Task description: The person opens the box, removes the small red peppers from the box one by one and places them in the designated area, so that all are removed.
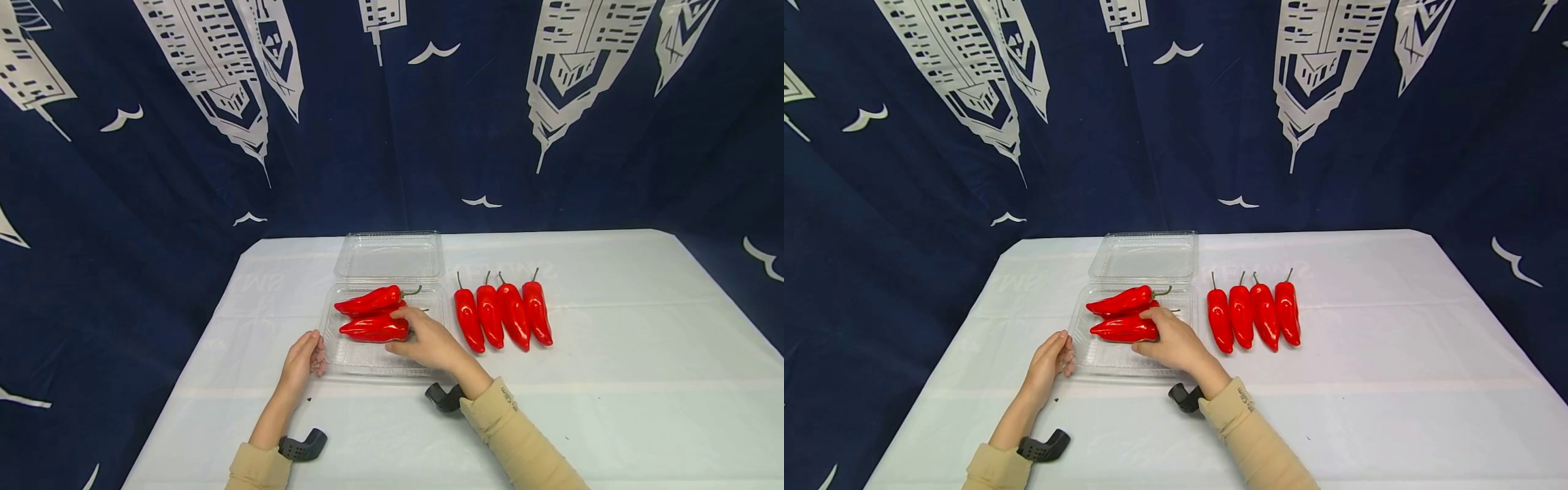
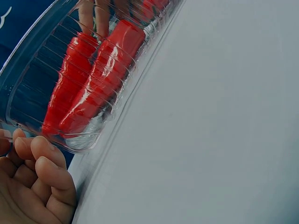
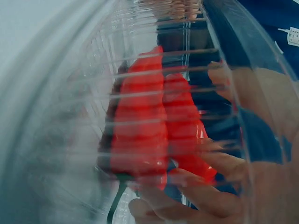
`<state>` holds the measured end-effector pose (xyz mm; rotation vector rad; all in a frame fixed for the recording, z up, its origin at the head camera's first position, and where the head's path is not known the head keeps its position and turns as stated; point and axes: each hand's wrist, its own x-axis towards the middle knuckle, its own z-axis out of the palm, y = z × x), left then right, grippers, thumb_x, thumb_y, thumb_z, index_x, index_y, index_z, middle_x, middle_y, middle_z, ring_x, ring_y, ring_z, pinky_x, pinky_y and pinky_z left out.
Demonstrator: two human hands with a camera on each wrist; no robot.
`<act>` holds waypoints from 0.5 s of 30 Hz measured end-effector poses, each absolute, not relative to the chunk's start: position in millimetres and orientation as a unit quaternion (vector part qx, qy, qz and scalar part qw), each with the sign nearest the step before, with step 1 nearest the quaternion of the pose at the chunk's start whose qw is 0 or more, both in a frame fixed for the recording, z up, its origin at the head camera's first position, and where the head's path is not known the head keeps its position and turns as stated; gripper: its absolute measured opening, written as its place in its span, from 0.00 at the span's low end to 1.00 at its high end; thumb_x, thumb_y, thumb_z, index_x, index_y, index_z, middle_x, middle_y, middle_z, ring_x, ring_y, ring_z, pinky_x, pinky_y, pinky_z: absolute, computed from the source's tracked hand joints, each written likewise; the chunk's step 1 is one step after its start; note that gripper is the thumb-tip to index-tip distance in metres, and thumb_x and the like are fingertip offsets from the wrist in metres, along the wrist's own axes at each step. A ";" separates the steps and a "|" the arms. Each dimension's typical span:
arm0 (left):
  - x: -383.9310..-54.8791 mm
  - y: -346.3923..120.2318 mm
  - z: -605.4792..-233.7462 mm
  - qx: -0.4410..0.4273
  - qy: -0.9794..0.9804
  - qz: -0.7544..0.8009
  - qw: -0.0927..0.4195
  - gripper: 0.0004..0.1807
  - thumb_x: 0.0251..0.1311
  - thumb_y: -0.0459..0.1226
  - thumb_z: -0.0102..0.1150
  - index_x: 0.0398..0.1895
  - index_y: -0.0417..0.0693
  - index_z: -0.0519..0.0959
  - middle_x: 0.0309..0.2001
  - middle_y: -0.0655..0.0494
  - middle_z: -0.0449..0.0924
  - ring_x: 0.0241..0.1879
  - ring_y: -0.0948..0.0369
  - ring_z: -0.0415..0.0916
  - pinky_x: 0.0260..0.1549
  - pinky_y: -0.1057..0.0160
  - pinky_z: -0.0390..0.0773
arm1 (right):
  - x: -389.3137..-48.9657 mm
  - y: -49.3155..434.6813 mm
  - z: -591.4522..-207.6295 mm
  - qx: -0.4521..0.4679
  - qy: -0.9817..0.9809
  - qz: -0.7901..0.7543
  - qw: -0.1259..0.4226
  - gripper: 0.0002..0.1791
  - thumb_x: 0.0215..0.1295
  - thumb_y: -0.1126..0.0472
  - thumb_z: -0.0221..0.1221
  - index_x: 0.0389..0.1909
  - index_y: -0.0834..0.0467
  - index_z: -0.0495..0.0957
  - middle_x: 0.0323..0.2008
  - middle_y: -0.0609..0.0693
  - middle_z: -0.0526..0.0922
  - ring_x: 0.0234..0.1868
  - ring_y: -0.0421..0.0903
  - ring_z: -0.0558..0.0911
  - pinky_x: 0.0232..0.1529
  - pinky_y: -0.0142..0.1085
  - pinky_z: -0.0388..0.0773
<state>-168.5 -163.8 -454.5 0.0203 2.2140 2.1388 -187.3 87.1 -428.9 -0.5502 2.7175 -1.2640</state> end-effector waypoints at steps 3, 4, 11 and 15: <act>-168.6 -163.8 -454.5 0.007 0.718 0.695 0.033 0.15 0.74 0.34 0.30 0.30 0.36 0.64 0.20 0.53 0.61 0.16 0.64 0.61 0.16 0.71 0.64 | -187.2 87.0 -429.0 -0.186 0.891 -0.412 0.050 0.30 0.53 0.53 0.66 0.57 0.58 0.71 0.53 0.52 0.73 0.46 0.49 0.75 0.49 0.45 0.71; -168.6 -163.8 -454.5 0.008 0.717 0.696 0.033 0.15 0.74 0.34 0.30 0.30 0.36 0.64 0.20 0.53 0.61 0.16 0.64 0.61 0.16 0.71 0.64 | -187.1 87.1 -428.9 -0.187 0.890 -0.411 0.052 0.30 0.53 0.53 0.66 0.57 0.58 0.70 0.52 0.52 0.74 0.45 0.49 0.75 0.48 0.45 0.72; -168.5 -163.9 -454.5 0.010 0.719 0.694 0.034 0.15 0.74 0.34 0.30 0.30 0.35 0.64 0.21 0.52 0.60 0.16 0.64 0.61 0.17 0.71 0.65 | -187.4 87.7 -429.0 -0.206 0.887 -0.410 0.057 0.31 0.54 0.53 0.66 0.57 0.60 0.70 0.53 0.55 0.75 0.47 0.51 0.77 0.49 0.46 0.73; -168.6 -163.8 -454.5 0.010 0.720 0.693 0.035 0.15 0.74 0.34 0.30 0.31 0.35 0.64 0.21 0.52 0.60 0.16 0.64 0.61 0.17 0.71 0.65 | -187.4 88.2 -429.2 -0.207 0.885 -0.413 0.057 0.30 0.55 0.53 0.66 0.57 0.60 0.71 0.53 0.55 0.75 0.48 0.51 0.76 0.50 0.47 0.73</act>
